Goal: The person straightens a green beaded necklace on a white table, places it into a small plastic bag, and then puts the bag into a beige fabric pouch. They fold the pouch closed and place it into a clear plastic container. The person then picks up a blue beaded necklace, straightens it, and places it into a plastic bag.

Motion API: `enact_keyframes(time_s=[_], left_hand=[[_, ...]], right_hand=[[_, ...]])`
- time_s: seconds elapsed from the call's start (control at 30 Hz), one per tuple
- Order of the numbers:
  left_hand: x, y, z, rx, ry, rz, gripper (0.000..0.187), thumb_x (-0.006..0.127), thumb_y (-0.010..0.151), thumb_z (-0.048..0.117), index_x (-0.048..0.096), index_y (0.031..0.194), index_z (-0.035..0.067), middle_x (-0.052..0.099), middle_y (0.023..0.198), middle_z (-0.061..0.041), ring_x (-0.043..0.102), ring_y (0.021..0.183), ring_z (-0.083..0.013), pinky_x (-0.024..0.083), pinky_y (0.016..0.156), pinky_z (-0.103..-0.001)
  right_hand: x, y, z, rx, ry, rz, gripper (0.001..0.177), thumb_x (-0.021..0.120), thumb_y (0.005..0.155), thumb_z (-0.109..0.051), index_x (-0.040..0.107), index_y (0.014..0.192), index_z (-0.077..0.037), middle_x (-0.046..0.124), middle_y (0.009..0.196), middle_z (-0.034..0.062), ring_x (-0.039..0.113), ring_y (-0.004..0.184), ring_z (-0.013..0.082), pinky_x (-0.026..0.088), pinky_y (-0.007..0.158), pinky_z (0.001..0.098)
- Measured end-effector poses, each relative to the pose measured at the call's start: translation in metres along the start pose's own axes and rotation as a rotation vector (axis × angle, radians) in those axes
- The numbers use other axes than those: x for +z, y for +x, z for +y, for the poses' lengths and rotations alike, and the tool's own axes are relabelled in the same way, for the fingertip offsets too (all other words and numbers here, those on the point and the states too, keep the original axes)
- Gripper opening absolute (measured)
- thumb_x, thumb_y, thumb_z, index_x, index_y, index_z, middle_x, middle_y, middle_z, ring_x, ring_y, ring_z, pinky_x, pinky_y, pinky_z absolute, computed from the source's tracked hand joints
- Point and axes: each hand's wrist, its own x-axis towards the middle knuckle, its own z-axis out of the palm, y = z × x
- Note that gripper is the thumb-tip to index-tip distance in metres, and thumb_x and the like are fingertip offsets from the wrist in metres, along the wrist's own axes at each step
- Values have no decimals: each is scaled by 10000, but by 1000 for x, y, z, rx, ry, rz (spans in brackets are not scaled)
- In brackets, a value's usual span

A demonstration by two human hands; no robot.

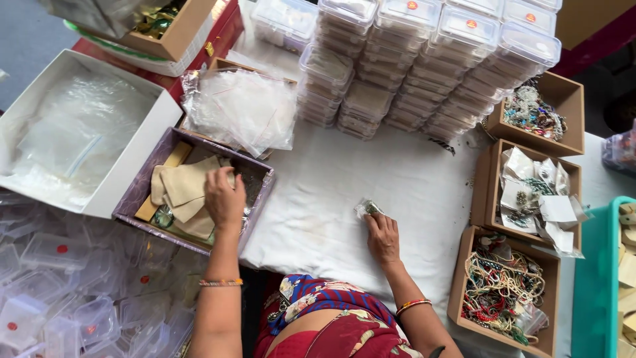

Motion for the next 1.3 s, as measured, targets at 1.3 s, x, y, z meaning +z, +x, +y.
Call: enact_keyframes(time_s=[1.3], left_hand=[[66, -64, 121, 576, -277, -326, 184, 614, 900, 4, 705, 1035, 92, 697, 1029, -74, 697, 940, -278, 593, 756, -402]], right_hand=[[5, -7, 8, 87, 135, 47, 319, 687, 824, 11, 709, 1113, -123, 654, 1114, 79, 616, 1045, 296, 473, 916, 431]])
